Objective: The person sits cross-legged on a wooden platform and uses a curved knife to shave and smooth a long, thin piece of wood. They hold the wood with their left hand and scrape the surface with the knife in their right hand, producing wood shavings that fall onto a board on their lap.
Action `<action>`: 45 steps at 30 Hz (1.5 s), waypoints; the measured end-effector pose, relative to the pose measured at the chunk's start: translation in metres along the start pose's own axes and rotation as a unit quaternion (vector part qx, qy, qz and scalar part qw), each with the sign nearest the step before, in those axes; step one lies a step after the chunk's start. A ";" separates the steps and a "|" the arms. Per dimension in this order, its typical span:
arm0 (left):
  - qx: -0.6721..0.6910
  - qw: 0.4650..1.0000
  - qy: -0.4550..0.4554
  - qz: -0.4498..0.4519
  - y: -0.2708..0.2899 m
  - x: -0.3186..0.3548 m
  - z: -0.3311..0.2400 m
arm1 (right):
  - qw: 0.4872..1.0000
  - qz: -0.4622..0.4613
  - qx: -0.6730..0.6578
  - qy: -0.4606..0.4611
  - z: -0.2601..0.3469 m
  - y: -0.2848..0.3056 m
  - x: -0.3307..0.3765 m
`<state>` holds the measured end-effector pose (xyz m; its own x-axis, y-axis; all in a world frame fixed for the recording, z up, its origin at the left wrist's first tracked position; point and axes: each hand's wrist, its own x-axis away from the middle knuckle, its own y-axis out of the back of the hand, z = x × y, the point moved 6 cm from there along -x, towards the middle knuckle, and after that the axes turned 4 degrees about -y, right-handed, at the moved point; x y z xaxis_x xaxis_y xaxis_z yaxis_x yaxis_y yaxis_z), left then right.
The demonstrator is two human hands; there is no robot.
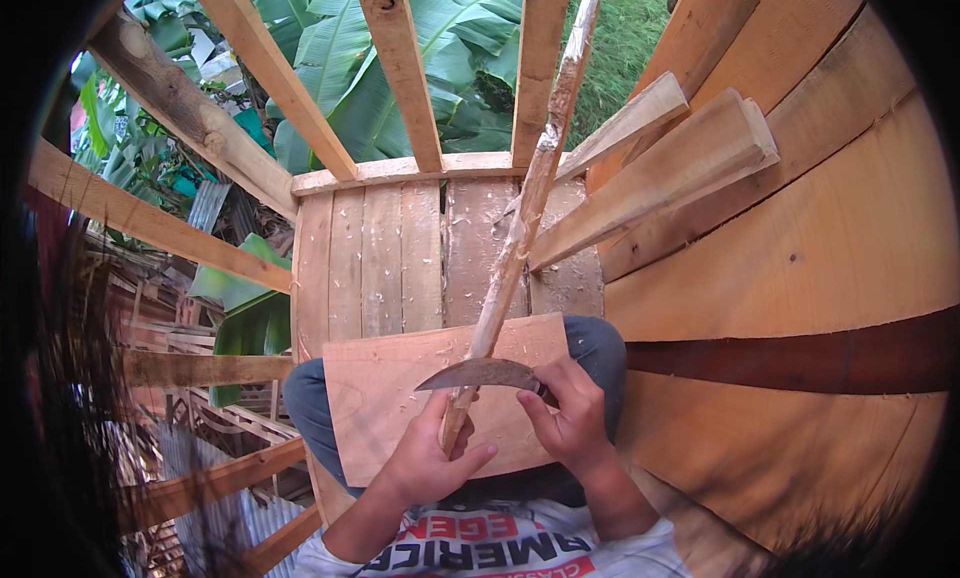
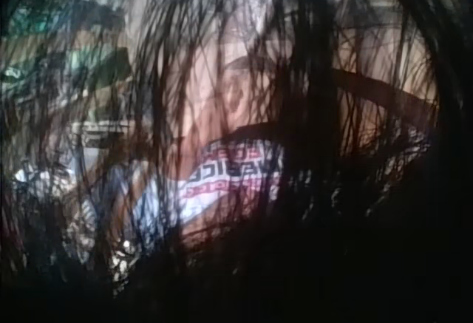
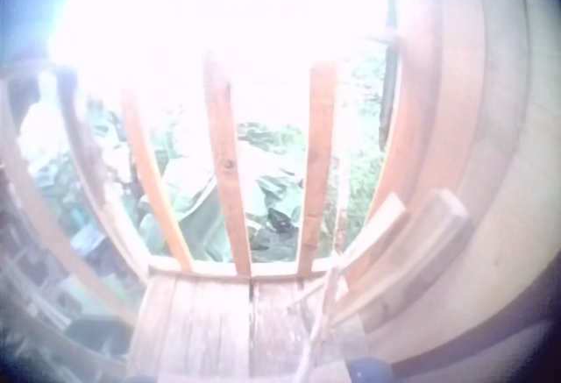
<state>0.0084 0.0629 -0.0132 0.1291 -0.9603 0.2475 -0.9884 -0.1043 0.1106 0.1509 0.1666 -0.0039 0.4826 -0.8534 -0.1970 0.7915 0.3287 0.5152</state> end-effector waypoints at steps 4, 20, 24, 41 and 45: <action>-0.017 1.000 0.007 0.019 0.001 0.006 -0.009 | 0.999 0.003 0.013 -0.047 -0.012 0.015 -0.007; 0.020 0.995 0.074 0.057 -0.018 0.019 0.002 | 0.981 -0.053 0.157 0.099 -0.020 0.017 -0.010; 0.105 0.982 0.105 0.117 -0.031 0.027 -0.001 | 0.975 -0.144 0.168 0.018 -0.046 0.043 -0.022; 0.168 0.977 0.092 0.096 -0.026 0.024 0.006 | 0.976 -0.060 0.178 0.110 -0.020 0.010 -0.018; 0.184 0.972 0.087 0.115 -0.031 0.028 0.008 | 0.968 -0.175 0.174 -0.056 -0.064 0.027 -0.032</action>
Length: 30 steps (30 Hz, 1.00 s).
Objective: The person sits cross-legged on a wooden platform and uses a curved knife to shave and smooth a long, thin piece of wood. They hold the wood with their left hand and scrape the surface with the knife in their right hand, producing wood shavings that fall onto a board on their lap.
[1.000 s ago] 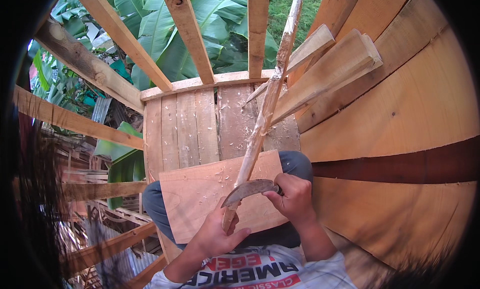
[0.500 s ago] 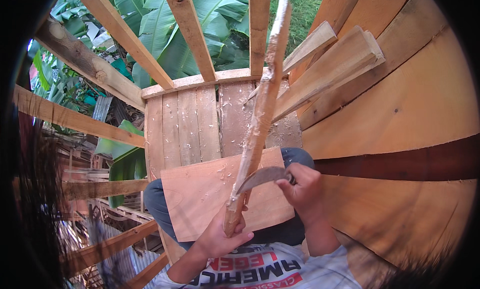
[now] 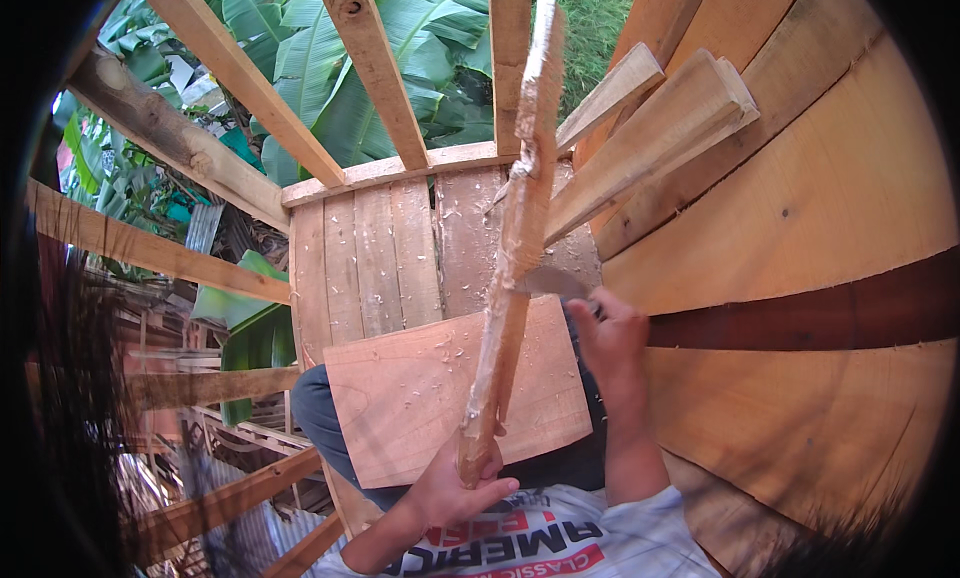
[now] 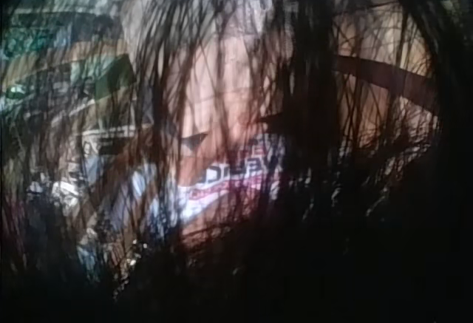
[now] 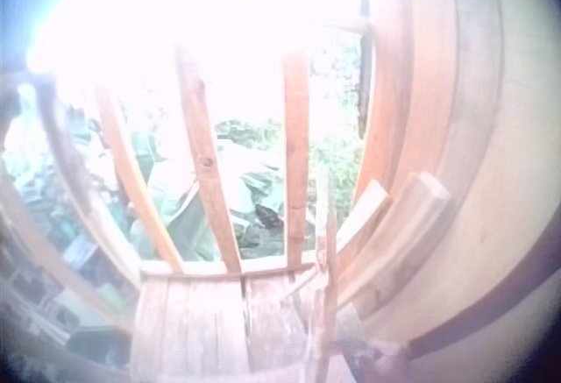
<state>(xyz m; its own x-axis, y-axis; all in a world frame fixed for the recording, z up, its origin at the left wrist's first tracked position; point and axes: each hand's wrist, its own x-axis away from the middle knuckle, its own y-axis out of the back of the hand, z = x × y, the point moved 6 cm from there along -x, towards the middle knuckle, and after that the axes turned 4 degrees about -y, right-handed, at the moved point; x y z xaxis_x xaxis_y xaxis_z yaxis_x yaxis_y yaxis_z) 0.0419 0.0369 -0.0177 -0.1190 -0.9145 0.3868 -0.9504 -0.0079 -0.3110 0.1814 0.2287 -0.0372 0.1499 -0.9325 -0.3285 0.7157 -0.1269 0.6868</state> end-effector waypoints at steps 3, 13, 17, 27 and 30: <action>0.013 0.999 0.004 0.049 -0.006 0.009 0.004 | 0.989 -0.080 -0.098 -0.081 -0.046 0.034 -0.020; 0.219 0.966 0.012 0.134 0.003 -0.015 0.004 | 0.833 0.215 -0.448 -0.245 0.008 -0.022 0.062; 0.084 0.993 -0.001 0.085 0.004 -0.017 0.003 | 0.750 0.271 -0.534 -0.281 0.045 -0.034 0.068; -0.075 0.989 -0.108 -0.071 0.035 -0.012 -0.020 | 0.704 0.317 -0.552 -0.315 0.055 -0.040 0.060; -0.125 0.953 -0.235 -0.144 0.061 0.002 -0.060 | 0.720 0.300 -0.530 -0.333 0.044 -0.040 0.060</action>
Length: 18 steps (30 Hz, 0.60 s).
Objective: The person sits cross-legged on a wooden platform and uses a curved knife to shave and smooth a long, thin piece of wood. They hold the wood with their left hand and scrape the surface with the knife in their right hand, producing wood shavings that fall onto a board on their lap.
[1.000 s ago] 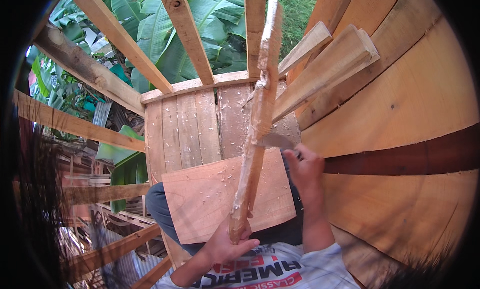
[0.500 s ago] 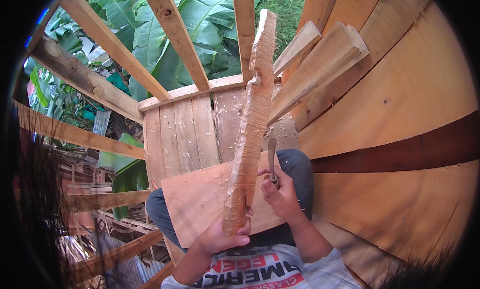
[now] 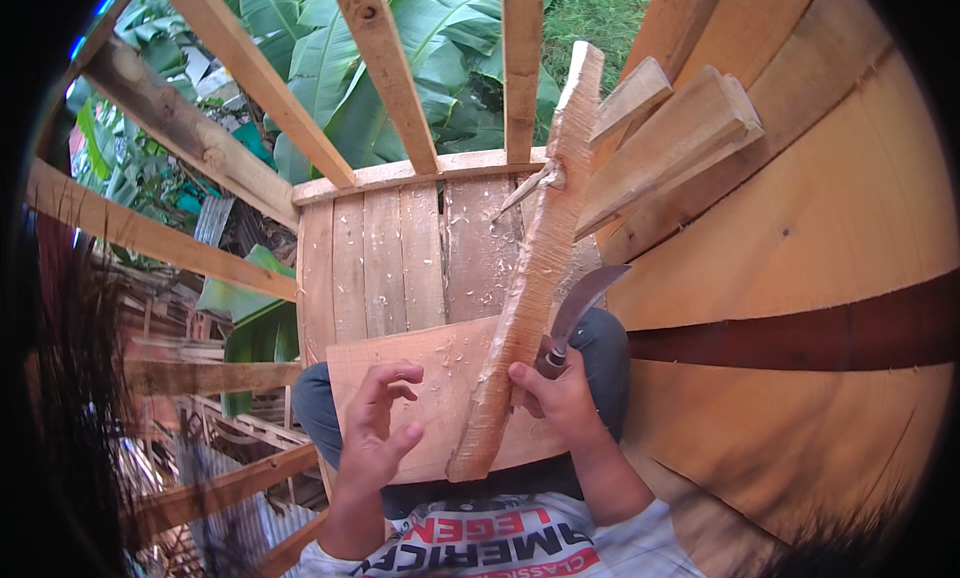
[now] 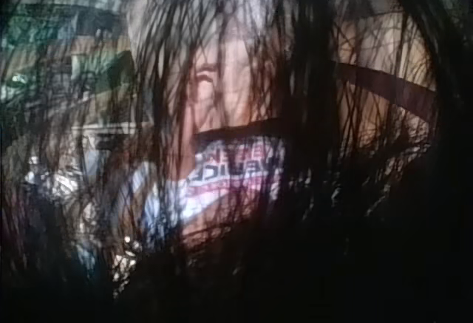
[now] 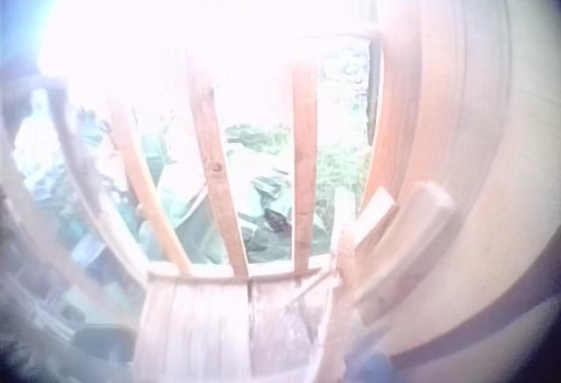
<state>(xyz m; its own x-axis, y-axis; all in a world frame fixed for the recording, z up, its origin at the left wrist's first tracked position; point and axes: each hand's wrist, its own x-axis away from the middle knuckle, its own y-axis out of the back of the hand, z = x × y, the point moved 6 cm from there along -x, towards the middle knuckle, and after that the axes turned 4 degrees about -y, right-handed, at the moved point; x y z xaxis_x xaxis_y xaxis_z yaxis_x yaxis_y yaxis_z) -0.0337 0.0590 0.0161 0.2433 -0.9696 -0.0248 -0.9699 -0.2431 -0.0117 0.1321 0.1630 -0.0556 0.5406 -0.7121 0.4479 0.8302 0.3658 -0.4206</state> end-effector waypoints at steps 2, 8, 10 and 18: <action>0.130 0.984 -0.107 0.061 0.001 -0.008 -0.047 | 1.000 -0.023 0.003 0.000 -0.005 0.016 0.001; 0.376 0.846 -0.298 0.232 -0.039 -0.017 -0.100 | 0.999 0.000 0.038 0.037 -0.021 0.020 -0.004; 0.401 0.826 -0.317 0.239 -0.045 -0.014 -0.096 | 1.000 0.008 0.016 0.020 -0.017 0.012 0.001; 0.456 0.760 -0.400 0.235 -0.054 -0.022 -0.087 | 0.999 0.000 0.024 0.028 -0.019 0.019 -0.005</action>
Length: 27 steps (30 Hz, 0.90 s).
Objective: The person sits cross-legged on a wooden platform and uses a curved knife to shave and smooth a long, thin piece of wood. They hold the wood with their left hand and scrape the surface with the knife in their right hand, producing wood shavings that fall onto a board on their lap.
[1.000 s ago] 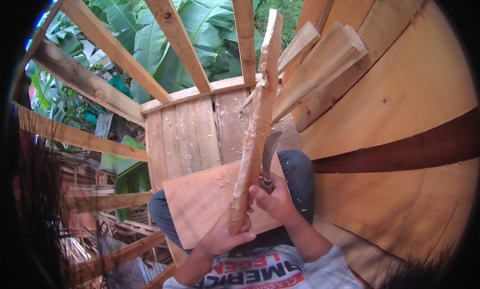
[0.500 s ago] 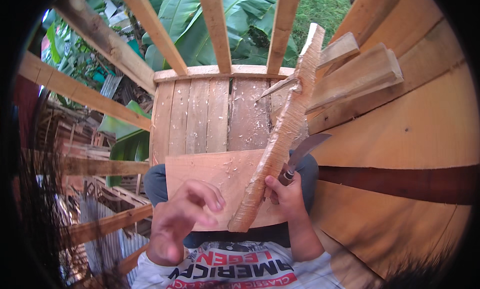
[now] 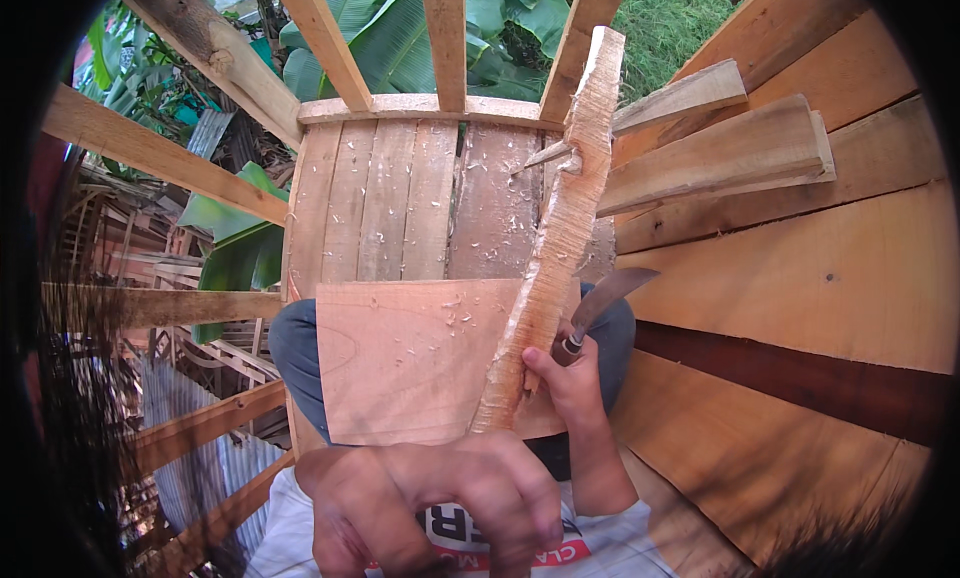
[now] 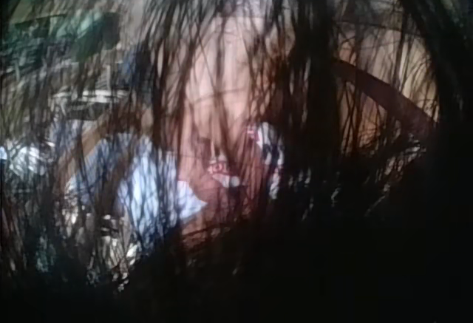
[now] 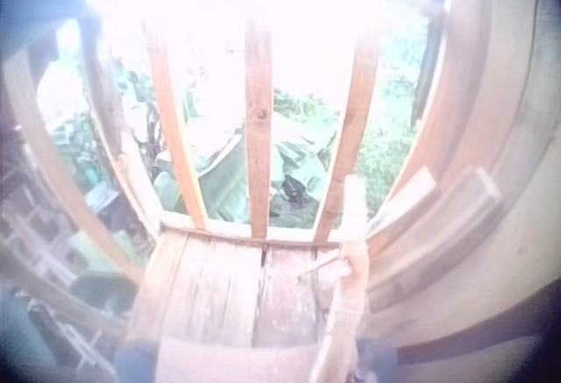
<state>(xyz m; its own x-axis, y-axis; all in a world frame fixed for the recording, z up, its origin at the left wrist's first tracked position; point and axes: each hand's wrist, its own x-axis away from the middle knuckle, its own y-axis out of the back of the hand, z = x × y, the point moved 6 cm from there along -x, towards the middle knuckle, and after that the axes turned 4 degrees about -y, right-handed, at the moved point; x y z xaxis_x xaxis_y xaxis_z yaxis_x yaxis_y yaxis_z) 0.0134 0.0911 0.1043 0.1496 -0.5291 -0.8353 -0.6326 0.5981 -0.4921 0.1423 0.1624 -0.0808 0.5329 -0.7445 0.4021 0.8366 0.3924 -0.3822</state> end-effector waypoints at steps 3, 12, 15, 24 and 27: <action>-0.001 0.999 0.036 0.007 0.001 -0.001 0.001 | 1.000 0.012 0.015 -0.016 0.000 0.004 0.002; 0.001 0.996 0.093 -0.016 -0.005 -0.002 0.003 | 1.000 0.014 0.011 -0.015 -0.002 0.003 0.003; 0.008 0.994 0.103 -0.017 -0.006 -0.002 0.005 | 1.000 0.014 0.010 -0.005 -0.002 0.004 0.004; 0.008 0.990 0.137 -0.036 -0.010 -0.001 0.007 | 1.000 -0.005 0.024 -0.002 -0.007 0.004 -0.002; -0.003 0.984 0.173 -0.038 -0.002 -0.006 -0.002 | 1.000 0.024 0.011 -0.012 -0.006 0.011 0.003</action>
<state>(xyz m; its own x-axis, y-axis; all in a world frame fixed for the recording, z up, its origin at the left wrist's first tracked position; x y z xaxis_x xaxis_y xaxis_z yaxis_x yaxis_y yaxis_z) 0.0120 0.0919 0.1104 -0.0707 -0.7461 -0.6620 -0.6339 0.5460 -0.5477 0.1527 0.1614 -0.0891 0.5747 -0.7116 0.4041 0.8128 0.4388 -0.3832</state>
